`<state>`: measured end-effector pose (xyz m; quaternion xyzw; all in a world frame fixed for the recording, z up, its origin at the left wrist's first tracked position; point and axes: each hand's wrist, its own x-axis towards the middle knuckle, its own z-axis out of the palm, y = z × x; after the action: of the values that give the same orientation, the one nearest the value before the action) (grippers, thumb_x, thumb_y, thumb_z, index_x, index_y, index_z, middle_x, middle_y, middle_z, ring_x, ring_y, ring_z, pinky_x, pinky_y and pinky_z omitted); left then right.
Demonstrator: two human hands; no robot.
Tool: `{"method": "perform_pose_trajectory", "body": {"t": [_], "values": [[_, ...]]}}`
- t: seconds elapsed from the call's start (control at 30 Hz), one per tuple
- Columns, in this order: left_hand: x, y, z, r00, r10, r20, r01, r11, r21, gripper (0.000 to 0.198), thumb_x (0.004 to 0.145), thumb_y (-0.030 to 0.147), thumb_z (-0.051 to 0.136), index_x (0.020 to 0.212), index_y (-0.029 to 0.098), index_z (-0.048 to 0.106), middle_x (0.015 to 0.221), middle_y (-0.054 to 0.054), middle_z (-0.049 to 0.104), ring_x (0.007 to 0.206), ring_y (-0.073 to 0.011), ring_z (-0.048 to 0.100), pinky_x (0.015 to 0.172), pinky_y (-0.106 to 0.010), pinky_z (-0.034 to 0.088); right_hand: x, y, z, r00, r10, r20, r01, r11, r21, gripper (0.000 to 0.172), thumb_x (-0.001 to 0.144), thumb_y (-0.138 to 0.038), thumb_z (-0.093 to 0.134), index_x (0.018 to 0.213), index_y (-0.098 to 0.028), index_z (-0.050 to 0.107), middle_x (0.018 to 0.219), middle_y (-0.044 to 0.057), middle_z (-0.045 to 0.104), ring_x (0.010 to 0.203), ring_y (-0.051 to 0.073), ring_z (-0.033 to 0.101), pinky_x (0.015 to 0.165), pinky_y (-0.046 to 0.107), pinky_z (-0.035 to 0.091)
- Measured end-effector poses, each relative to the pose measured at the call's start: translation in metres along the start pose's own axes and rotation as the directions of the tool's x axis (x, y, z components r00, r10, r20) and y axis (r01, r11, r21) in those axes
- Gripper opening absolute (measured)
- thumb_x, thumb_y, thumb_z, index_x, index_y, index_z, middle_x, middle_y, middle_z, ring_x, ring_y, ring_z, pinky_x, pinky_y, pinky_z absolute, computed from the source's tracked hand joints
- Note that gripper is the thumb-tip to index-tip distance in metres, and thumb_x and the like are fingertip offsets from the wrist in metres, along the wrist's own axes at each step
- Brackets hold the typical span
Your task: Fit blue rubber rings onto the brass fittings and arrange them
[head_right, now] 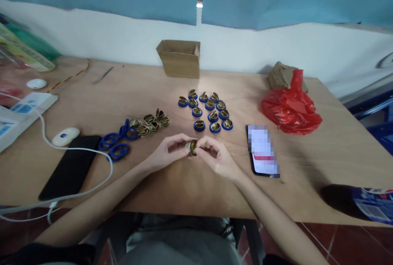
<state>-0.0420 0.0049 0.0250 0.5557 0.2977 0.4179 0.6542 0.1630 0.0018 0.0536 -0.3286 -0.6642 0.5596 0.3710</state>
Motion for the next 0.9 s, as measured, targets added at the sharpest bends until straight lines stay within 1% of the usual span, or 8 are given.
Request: {"method": "perform_pose_trajectory", "body": {"t": [0.07,0.17,0.27,0.33,0.4,0.5,0.73,0.9], "values": [[0.000,0.001,0.000,1.000,0.004,0.003,-0.004,1.000,-0.003,0.029,0.089,0.033,0.071,0.111,0.015,0.070,0.099,-0.007,0.069,0.083,-0.0153,0.067,0.080,-0.029,0.055,-0.001,0.002,0.001,0.999,-0.037,0.003,0.037,0.996,-0.084,0.017,0.098,-0.031,0.058,0.085,-0.020,0.057,0.078,0.001,0.063,0.072,0.015,0.059,0.068,0.028,0.047],[0.000,0.002,0.000,1.000,0.025,-0.004,-0.025,0.999,0.024,0.030,0.091,0.038,0.067,0.112,0.016,0.070,0.100,-0.007,0.069,0.083,-0.0153,0.065,0.080,-0.029,0.054,-0.005,0.006,0.003,0.989,-0.146,-0.004,0.136,0.931,-0.339,0.013,0.097,-0.025,0.057,0.085,-0.021,0.058,0.079,0.002,0.062,0.070,0.016,0.058,0.068,0.030,0.047],[0.001,0.003,0.001,0.998,0.052,-0.023,-0.050,0.994,0.102,0.031,0.094,0.042,0.062,0.108,0.016,0.071,0.097,-0.007,0.068,0.086,-0.0166,0.063,0.081,-0.029,0.051,-0.008,0.011,0.008,0.947,-0.319,0.036,0.277,0.755,-0.594,0.009,0.095,-0.019,0.057,0.087,-0.021,0.059,0.076,0.002,0.062,0.067,0.016,0.056,0.065,0.031,0.047],[0.001,0.002,0.001,0.998,0.061,-0.032,-0.055,0.988,0.144,0.030,0.096,0.042,0.059,0.104,0.016,0.071,0.092,-0.006,0.067,0.086,-0.0164,0.061,0.081,-0.028,0.049,-0.009,0.014,0.011,0.903,-0.417,0.101,0.367,0.630,-0.684,0.009,0.095,-0.016,0.055,0.090,-0.021,0.060,0.076,0.003,0.063,0.069,0.018,0.058,0.066,0.031,0.049],[0.000,0.002,0.001,0.998,0.061,-0.035,-0.055,0.984,0.167,0.029,0.097,0.041,0.057,0.102,0.017,0.070,0.089,-0.004,0.066,0.083,-0.0154,0.059,0.079,-0.027,0.048,-0.009,0.016,0.014,0.869,-0.467,0.161,0.426,0.542,-0.724,0.009,0.096,-0.014,0.055,0.093,-0.020,0.061,0.078,0.005,0.065,0.073,0.019,0.062,0.069,0.033,0.052],[0.000,0.001,0.001,0.998,0.055,-0.030,-0.049,0.984,0.172,0.025,0.097,0.039,0.058,0.101,0.017,0.070,0.090,-0.004,0.066,0.085,-0.0158,0.058,0.081,-0.027,0.047,-0.009,0.016,0.015,0.847,-0.496,0.192,0.452,0.482,-0.750,0.009,0.096,-0.013,0.055,0.095,-0.019,0.062,0.079,0.007,0.067,0.073,0.020,0.064,0.069,0.033,0.054],[0.002,-0.002,-0.001,0.997,0.081,-0.019,-0.078,0.990,0.119,0.019,0.093,0.034,0.063,0.095,0.017,0.071,0.095,-0.006,0.069,0.093,-0.0179,0.061,0.086,-0.029,0.046,-0.011,0.021,0.013,0.845,-0.482,0.233,0.453,0.412,-0.791,0.015,0.098,-0.014,0.052,0.092,-0.020,0.064,0.079,0.007,0.068,0.074,0.020,0.065,0.069,0.034,0.056],[0.002,-0.003,-0.001,0.997,0.076,-0.014,-0.075,0.995,0.061,0.017,0.090,0.033,0.068,0.093,0.018,0.073,0.097,-0.007,0.070,0.094,-0.0188,0.063,0.087,-0.031,0.047,-0.013,0.029,0.012,0.854,-0.458,0.245,0.455,0.435,-0.777,0.016,0.098,-0.014,0.051,0.092,-0.021,0.065,0.080,0.007,0.068,0.073,0.021,0.065,0.069,0.035,0.054]]}}
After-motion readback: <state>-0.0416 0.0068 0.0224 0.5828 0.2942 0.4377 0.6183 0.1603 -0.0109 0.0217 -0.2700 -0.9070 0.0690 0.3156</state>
